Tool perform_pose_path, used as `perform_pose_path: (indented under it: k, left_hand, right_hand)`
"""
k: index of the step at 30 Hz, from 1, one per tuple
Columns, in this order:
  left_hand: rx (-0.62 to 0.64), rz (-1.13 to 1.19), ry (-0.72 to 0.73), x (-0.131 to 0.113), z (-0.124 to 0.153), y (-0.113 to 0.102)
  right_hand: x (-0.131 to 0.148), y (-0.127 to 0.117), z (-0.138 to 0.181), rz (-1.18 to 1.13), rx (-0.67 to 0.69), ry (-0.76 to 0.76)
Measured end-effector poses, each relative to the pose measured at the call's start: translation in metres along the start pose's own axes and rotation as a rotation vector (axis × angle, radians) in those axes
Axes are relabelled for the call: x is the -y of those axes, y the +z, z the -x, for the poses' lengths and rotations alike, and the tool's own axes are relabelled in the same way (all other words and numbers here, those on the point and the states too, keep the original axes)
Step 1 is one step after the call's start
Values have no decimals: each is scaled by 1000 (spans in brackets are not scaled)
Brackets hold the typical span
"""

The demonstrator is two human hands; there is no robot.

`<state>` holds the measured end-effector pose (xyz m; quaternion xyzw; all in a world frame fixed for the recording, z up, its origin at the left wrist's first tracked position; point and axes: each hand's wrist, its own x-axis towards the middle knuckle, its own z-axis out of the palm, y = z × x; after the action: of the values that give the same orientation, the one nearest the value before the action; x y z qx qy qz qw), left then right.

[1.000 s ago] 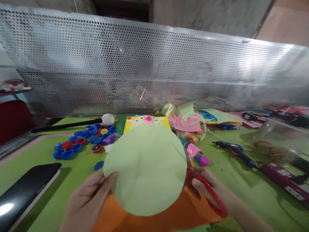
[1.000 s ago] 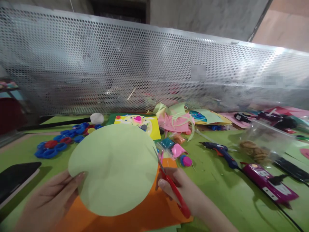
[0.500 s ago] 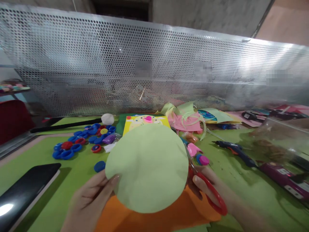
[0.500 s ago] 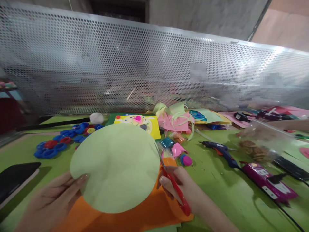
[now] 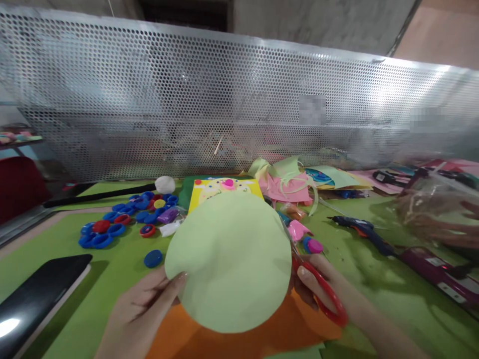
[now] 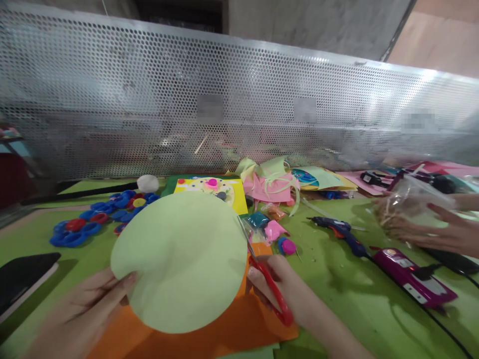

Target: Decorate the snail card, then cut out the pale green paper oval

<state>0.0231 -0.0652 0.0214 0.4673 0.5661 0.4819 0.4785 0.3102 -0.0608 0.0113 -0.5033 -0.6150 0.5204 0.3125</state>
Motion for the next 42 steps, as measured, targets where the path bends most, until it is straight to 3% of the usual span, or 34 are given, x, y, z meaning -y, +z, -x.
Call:
perform_pose_path:
  k: [7, 14, 20, 29, 37, 42]
  left_hand:
    - [-14, -73, 9, -3, -2, 5]
    - [64, -151, 34, 6, -5, -5]
    - [112, -104, 36, 6, -7, -1]
    - [83, -111, 81, 8, -10, -1]
    - [211, -109, 95, 3, -7, 0]
    - [201, -53, 90, 0, -2, 5]
  right_hand:
    - [-6, -4, 0, 6, -5, -66]
    - [-1, -2, -3, -8, -9, 15]
    - [7, -4, -2, 16, -21, -31]
    - [1, -4, -8, 15, -26, 26]
    - [-1, -6, -10, 5, -46, 41]
    - [1, -14, -8, 45, -16, 42]
